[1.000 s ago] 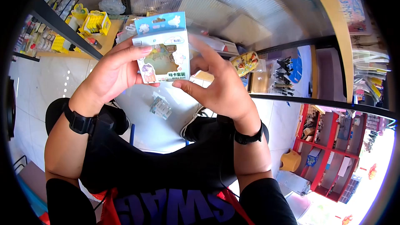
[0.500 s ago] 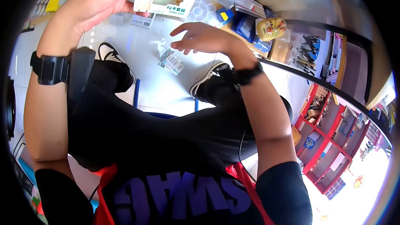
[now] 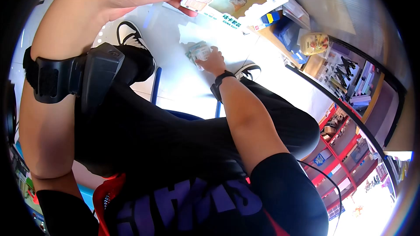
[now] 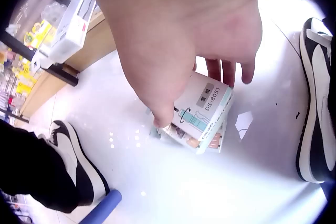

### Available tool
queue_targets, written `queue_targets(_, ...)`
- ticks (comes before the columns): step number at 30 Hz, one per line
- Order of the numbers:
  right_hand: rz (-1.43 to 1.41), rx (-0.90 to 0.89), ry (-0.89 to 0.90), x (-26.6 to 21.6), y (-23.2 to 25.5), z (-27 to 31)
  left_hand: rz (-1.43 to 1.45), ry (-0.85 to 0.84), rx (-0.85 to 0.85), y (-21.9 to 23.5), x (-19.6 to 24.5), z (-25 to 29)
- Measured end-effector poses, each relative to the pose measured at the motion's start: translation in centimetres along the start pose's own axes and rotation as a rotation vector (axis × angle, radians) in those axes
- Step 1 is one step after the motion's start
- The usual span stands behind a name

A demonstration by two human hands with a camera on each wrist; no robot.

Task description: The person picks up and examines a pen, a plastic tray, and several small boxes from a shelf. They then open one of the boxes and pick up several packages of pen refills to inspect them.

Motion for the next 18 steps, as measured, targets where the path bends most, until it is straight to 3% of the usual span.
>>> queue_targets(5, -0.252, -0.076, -0.069, 2.6, -0.7, -1.2, -0.04, 0.045, 0.013, 1.3, -0.7, 1.5)
queue_targets(7, -0.486, -0.094, 0.048, 6.1, -3.8, -4.3, -0.053, 0.054, 0.011, 1.2, -0.7, 1.5)
queue_targets(10, -0.646, -0.168, 0.083, 3.4, -1.5, -1.8, -0.074, 0.058, 0.006, 0.6, -0.8, 1.0)
queue_targets(14, -0.504, -0.244, 0.118, 2.0, -0.6, 0.5, -0.122, 0.044, -0.007, -1.0, -0.7, -0.8)
queue_targets(16, -0.34, -0.297, 0.289, 1.8, -1.1, 0.8, -0.146, 0.045, -0.012, -1.8, -0.7, -1.7)
queue_targets(18, -0.231, -0.248, 0.343, 2.7, -2.5, 0.2, -0.154, 0.051, -0.017, -2.1, -0.9, -2.0)
Point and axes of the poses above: each hand's wrist, its own z-axis away from the middle knuckle, its own y-axis out of the back of the hand, x = y × z, the point moved 4 cm from there along -z, towards the middle knuckle, and after that the axes turned 4 degrees about y, right-handed, at the moved point
